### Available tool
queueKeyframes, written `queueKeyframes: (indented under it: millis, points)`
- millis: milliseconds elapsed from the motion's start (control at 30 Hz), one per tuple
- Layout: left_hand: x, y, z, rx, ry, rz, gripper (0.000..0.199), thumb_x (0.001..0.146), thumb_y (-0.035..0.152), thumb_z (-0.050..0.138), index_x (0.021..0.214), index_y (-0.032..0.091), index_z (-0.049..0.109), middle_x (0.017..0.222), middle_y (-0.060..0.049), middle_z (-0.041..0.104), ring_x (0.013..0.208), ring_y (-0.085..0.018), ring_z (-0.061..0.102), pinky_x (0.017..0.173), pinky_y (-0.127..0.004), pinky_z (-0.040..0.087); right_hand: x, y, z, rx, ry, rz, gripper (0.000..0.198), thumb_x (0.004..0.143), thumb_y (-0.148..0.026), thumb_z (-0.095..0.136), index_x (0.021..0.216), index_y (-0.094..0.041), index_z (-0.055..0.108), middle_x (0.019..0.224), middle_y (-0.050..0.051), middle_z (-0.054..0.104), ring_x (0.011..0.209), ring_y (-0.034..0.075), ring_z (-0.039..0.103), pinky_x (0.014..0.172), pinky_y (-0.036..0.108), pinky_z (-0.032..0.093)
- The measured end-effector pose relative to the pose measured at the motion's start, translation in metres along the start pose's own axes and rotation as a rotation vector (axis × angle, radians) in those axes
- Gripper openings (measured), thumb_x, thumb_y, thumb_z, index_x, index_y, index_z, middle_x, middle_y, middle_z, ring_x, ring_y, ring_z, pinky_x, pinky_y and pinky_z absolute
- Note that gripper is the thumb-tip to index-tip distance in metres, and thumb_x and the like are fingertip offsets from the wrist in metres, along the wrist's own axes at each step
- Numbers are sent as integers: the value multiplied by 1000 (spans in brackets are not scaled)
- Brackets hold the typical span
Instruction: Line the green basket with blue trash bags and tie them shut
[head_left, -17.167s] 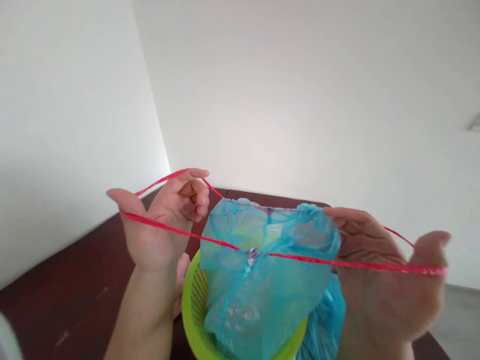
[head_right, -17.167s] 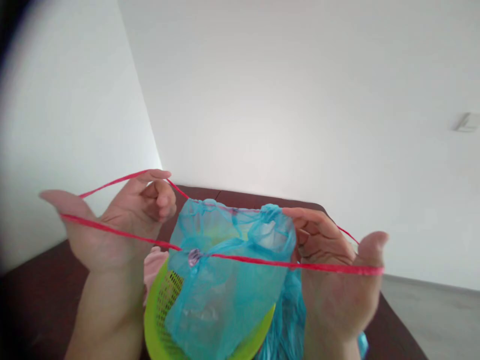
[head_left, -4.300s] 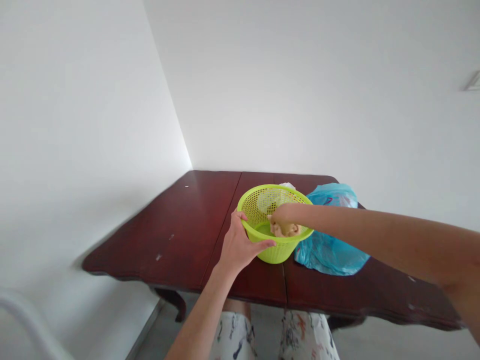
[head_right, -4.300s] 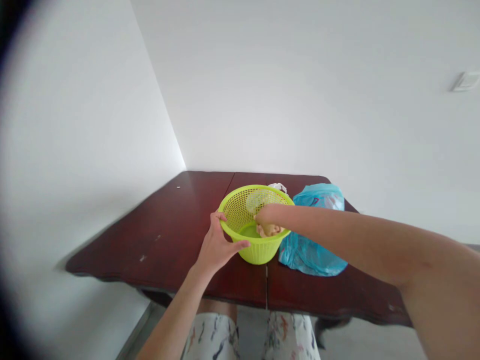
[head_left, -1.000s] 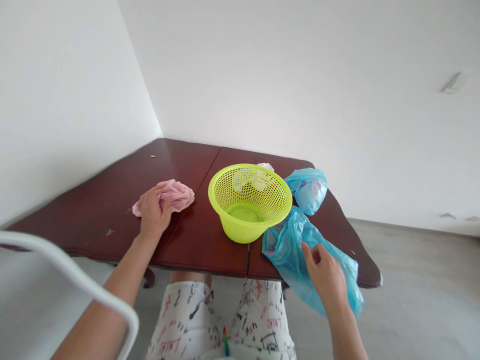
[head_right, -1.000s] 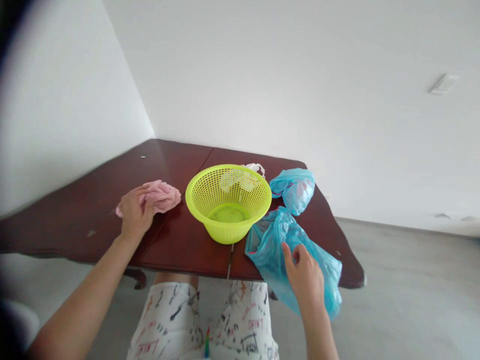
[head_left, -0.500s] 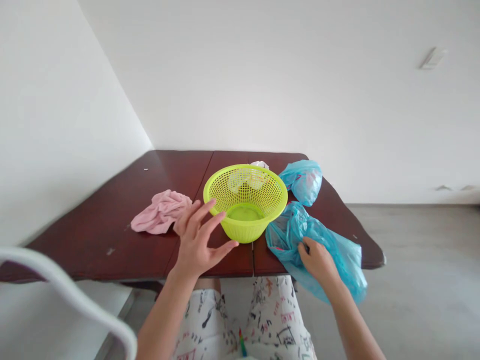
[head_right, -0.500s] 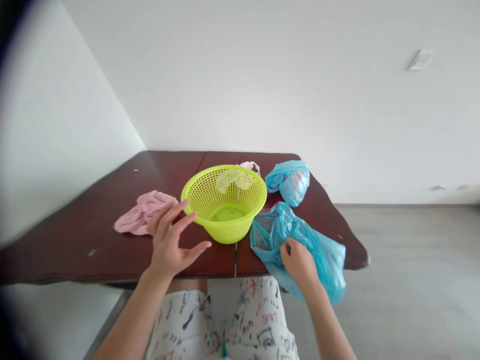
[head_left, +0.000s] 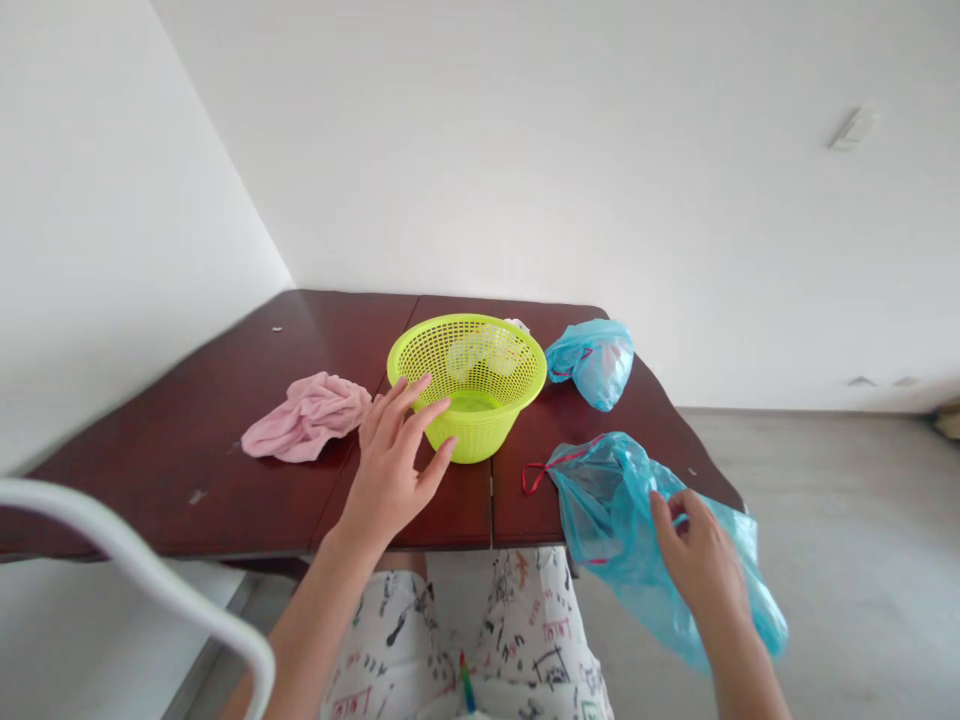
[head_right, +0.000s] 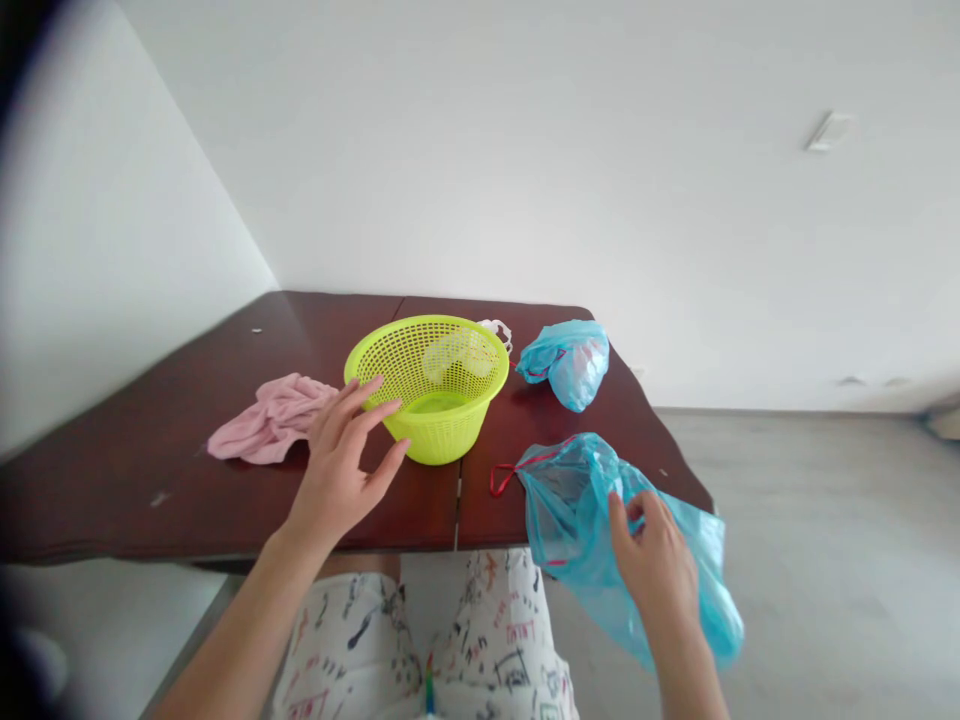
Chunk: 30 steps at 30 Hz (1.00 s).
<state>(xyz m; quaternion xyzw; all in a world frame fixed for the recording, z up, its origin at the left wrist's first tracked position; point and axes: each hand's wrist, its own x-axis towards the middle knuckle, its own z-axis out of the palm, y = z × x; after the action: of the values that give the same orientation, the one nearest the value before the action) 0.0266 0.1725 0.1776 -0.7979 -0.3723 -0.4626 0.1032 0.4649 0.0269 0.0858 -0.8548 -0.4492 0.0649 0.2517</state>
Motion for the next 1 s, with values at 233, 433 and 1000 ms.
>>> queueKeyframes:
  millis: [233,433,1000]
  points:
    - [-43,47,17,-452,4,177,37,104,0,67,130,26,72,116,-6,88,102,-22,83,93,-39,67,11,-44,37,246,-110,-74,43,99,-70,63,95,-27,65,97,13,77,95,34,73,88,46,58]
    - [-70,61,47,-629,-471,-271,64,115,44,82,172,31,55,182,-19,60,169,-39,60,140,-63,53,-27,-72,16,1141,-727,34,60,98,-74,89,138,-29,82,110,8,87,94,29,81,90,42,69]
    - [-61,65,37,-684,-568,-430,28,122,46,61,112,25,75,138,-11,82,135,-33,72,121,-52,51,-34,-68,-39,1085,-1074,-295,68,93,-81,92,82,-19,66,74,1,53,65,12,41,58,25,34]
